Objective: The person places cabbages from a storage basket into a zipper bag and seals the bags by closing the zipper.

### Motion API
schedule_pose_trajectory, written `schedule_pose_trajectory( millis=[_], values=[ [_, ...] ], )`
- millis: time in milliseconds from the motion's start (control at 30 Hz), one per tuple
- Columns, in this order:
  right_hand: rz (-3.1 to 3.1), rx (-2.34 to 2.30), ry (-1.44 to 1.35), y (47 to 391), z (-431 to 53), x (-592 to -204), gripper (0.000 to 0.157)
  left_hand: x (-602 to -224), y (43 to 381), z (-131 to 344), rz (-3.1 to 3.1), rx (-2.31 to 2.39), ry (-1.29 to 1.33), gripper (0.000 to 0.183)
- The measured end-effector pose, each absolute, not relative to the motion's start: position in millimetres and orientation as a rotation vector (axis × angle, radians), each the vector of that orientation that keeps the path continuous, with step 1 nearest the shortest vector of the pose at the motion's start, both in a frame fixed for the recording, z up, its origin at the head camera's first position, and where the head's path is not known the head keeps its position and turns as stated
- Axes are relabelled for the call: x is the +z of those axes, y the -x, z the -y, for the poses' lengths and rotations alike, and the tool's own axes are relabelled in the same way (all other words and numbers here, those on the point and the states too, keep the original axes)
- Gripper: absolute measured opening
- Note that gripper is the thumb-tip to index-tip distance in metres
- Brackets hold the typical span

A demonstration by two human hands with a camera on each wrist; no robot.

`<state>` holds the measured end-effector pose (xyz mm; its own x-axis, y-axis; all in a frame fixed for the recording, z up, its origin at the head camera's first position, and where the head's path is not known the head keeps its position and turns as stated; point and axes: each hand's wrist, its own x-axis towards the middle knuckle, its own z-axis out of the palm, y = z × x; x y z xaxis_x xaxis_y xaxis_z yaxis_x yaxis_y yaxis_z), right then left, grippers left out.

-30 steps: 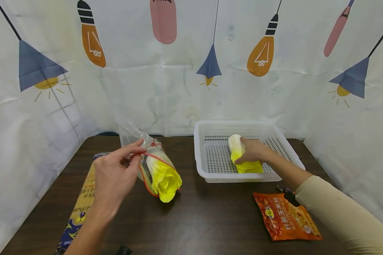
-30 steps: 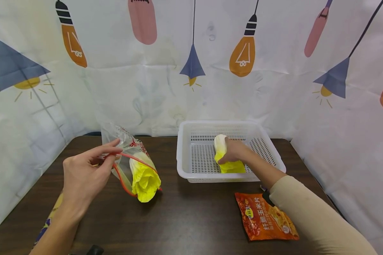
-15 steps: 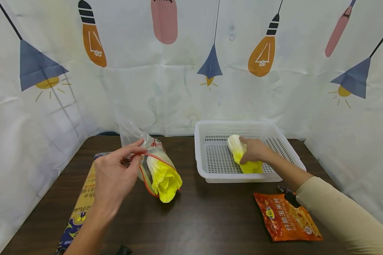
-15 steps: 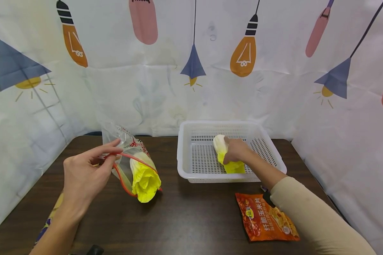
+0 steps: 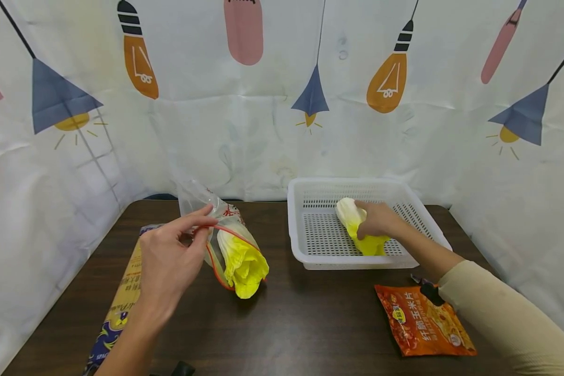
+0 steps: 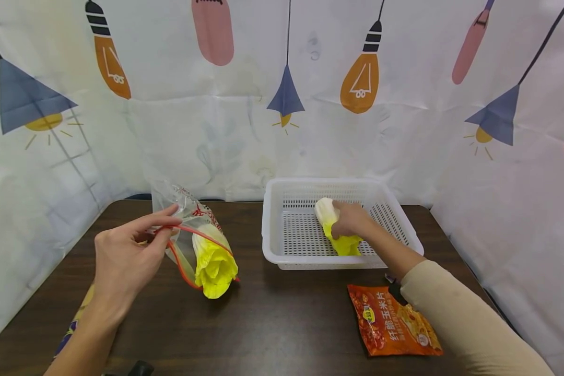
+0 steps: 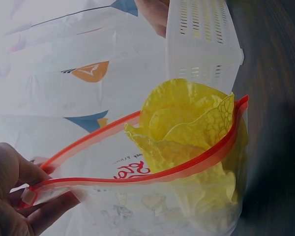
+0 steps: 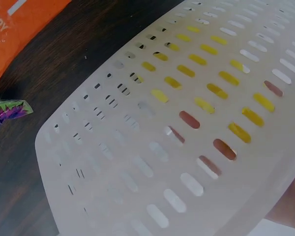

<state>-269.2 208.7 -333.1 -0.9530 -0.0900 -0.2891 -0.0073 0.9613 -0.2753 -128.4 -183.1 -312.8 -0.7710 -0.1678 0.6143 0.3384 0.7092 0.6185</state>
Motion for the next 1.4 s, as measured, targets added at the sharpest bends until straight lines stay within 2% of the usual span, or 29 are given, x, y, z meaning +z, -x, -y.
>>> schedule_pose_trajectory(
  millis=[833, 1400],
  values=[
    [-2.727, -0.726, 0.015, 264, -223, -312, 0.099, -312, 129, 182, 2.238, -0.981, 0.131, 0.024],
    [-2.625, -1.078, 0.119, 237, -224, -277, 0.095, -312, 128, 182, 2.243, -0.983, 0.123, 0.022]
  ],
)
